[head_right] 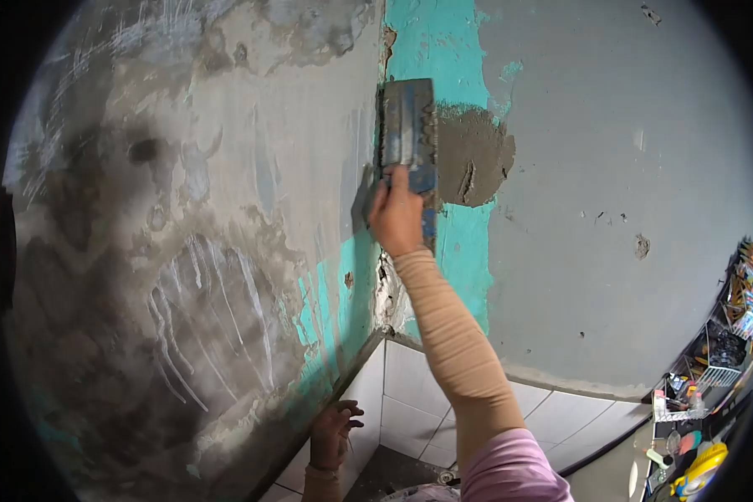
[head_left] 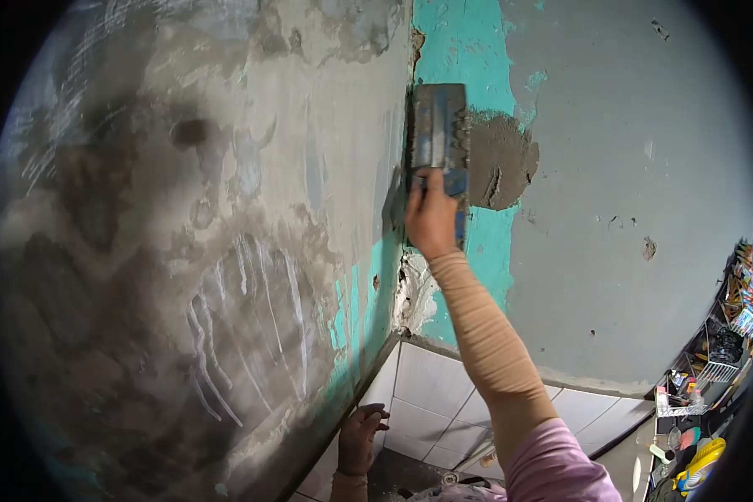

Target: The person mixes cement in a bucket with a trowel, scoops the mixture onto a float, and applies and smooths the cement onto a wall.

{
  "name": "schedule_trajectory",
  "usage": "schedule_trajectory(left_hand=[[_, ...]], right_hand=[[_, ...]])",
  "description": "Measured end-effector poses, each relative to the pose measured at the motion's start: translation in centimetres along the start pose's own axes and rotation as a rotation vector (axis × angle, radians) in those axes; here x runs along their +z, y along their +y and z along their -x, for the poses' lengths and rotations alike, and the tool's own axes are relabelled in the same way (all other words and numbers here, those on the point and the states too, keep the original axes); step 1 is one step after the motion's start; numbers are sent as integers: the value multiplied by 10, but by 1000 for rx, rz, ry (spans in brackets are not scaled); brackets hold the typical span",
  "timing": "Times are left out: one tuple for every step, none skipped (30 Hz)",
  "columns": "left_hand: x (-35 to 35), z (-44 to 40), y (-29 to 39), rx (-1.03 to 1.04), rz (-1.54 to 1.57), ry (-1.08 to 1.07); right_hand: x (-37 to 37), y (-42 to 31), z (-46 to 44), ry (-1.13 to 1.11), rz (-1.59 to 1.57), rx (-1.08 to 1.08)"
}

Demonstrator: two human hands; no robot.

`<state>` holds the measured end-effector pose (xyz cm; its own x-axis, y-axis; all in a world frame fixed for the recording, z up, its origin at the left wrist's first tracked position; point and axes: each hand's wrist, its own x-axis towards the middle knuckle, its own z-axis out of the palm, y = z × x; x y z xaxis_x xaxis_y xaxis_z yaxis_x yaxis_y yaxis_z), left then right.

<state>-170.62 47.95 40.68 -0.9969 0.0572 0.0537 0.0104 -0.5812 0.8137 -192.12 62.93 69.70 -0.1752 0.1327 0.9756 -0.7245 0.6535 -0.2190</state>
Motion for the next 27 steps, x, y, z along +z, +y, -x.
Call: schedule_trajectory(left_hand=[[0, 2, 0, -12, 5, 8], [-1, 5, 0, -7, -1, 36], [-5, 8, -4, -16, 15, 57], [-11, 10, -8, -24, 32, 78], [-14, 9, -10, -30, 48, 100], [-15, 7, -12, -31, 47, 112], [-19, 9, -15, -42, 41, 130], [-22, 14, -16, -55, 29, 146], [-22, 16, -14, -45, 41, 151], [-21, 17, -11, -36, 53, 152], [-19, 20, -10, -27, 68, 154], [-18, 23, -10, -23, 68, 152], [-17, 25, -9, -12, 67, 149], [-16, 27, -7, 2, 66, 148], [-17, 30, -6, 4, 58, 166], [-18, 34, -4, 6, 49, 183], [-20, 38, -3, 7, 39, 200], [-24, 40, -3, 7, 41, 209], [-28, 42, -3, 6, 42, 218], [-32, 44, -4, 3, 43, 228], [-33, 47, -2, 15, 26, 229], [-34, 49, 0, 26, 8, 228], [-34, 52, 1, 37, -10, 227], [-34, 53, 1, 43, -1, 229], [-35, 54, 1, 48, 7, 231], [-34, 55, 1, 52, 16, 233], [-34, 55, 0, 41, 15, 225]], right_hand=[[14, 7, -3, -4, 28, 28], [25, 12, -6, -12, 57, 56], [32, 17, -7, -23, 87, 86], [35, 24, -7, -43, 97, 100], [36, 26, -10, -16, 106, 79], [37, 28, -14, 5, 115, 60], [38, 31, -12, 23, 127, 53], [38, 26, -21, 48, 102, 74], [38, 23, -27, 43, 114, 90], [36, 20, -31, 39, 130, 104], [35, 20, -34, 33, 146, 116], [34, 20, -36, 20, 129, 138], [34, 18, -40, 44, 150, 112], [33, 20, -42, 68, 167, 84], [33, 21, -46, 89, 182, 56], [33, 24, -53, 116, 187, 20], [29, 20, -59, 100, 178, 32], [24, 17, -65, 84, 171, 41], [20, 15, -71, 68, 165, 52], [17, 13, -77, 83, 179, 40], [15, 13, -84, 111, 181, 1], [12, 14, -92, 141, 184, -36], [9, 15, -101, 171, 188, -74], [3, 16, -114, 206, 192, -93], [-4, 16, -129, 242, 196, -112], [-13, 15, -145, 259, 202, -103], [-24, 14, -160, 275, 210, -95]])
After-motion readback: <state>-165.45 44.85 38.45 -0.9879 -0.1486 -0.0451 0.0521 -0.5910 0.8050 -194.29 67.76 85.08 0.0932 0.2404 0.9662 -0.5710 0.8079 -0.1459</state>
